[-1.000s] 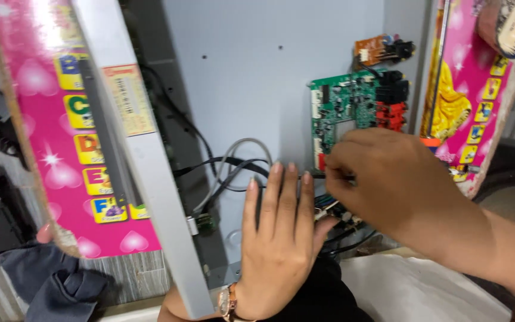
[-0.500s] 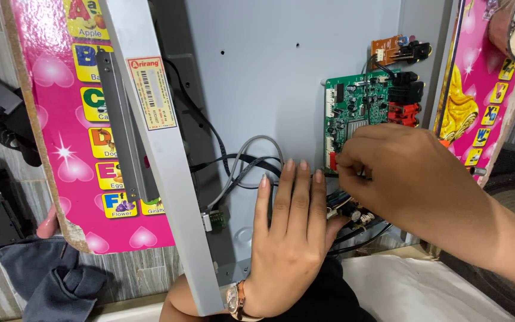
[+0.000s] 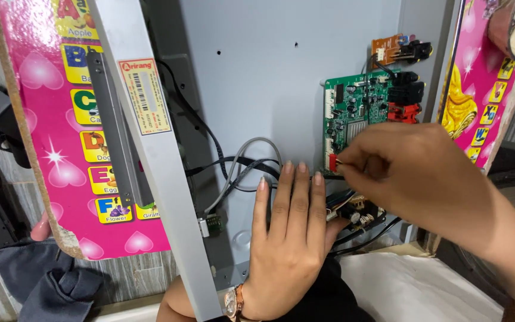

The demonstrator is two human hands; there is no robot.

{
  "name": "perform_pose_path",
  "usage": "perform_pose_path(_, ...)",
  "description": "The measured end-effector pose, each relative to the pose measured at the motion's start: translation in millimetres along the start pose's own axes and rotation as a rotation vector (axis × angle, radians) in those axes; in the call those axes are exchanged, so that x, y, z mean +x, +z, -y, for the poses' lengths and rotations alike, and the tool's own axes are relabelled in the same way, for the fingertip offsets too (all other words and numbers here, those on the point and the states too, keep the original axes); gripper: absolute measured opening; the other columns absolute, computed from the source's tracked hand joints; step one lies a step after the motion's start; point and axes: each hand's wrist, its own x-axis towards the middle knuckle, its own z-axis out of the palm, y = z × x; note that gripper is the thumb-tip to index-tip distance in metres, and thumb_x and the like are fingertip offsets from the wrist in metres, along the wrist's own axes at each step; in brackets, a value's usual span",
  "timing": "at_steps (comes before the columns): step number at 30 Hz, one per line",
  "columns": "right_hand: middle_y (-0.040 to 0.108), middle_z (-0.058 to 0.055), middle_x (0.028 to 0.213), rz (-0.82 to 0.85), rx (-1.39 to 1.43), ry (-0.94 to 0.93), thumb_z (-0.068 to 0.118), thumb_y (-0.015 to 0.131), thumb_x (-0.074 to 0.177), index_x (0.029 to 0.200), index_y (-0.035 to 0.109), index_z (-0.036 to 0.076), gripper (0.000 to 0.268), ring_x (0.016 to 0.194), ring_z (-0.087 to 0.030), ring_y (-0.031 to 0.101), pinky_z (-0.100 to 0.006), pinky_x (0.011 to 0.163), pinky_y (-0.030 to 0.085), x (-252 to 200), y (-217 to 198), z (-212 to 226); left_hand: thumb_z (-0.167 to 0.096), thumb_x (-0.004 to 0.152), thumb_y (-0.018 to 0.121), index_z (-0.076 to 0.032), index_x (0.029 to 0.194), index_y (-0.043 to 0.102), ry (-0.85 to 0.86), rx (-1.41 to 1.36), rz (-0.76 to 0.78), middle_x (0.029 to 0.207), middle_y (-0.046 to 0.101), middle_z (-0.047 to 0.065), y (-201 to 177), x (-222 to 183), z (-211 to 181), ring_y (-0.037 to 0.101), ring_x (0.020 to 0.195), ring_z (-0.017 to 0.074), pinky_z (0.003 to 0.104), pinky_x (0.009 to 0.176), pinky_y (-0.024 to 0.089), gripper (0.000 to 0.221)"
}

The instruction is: Repairing an electronic device by connecting wires and securing circuit boards

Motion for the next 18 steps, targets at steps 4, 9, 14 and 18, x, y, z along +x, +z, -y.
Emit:
perform_pose_path(4,0.074,0.000,0.065,0.000,-0.060,0.012,0.012,0.078,0.075,0.084,0.078,0.008,0.010,0.045,-0.015,0.061,-0.031,0.044,0.048,-1,-2,-3,-0.031,0.098,0.073,0.011,0.139,0.054,0.003,0.007,0.007,0.142,0.059,0.032,0,0,0,0.053,0.139,0.0447,0.061,0.118,0.030,0.062)
perform_pose_path(9,0.076,0.002,0.065,0.166,-0.266,0.050,0.020,0.070,0.082,0.069,0.072,0.010,0.017,0.042,-0.022,0.064,-0.036,0.048,0.052,2,-5,-1,-0.029,0.095,0.074,0.011,0.136,0.058,0.001,0.015,0.007,0.142,0.058,0.034,-3,1,-1,0.053,0.139,0.0445,0.060,0.118,0.031,0.059)
perform_pose_path(14,0.074,0.000,0.071,0.231,-0.355,0.012,0.018,0.066,0.082,0.069,0.070,0.010,0.016,0.049,-0.023,0.065,-0.035,0.053,0.055,9,-5,7,-0.029,0.098,0.072,0.011,0.136,0.059,0.010,0.029,-0.003,0.142,0.057,0.033,-3,0,0,0.053,0.139,0.0436,0.059,0.118,0.032,0.057)
perform_pose_path(18,0.070,-0.004,0.069,0.243,-0.468,0.026,0.020,0.062,0.086,0.066,0.066,0.007,0.024,0.050,-0.026,0.064,-0.038,0.053,0.056,12,-2,16,-0.029,0.098,0.071,0.011,0.134,0.061,0.010,0.023,-0.007,0.143,0.056,0.033,-4,0,0,0.051,0.140,0.0436,0.060,0.118,0.033,0.055)
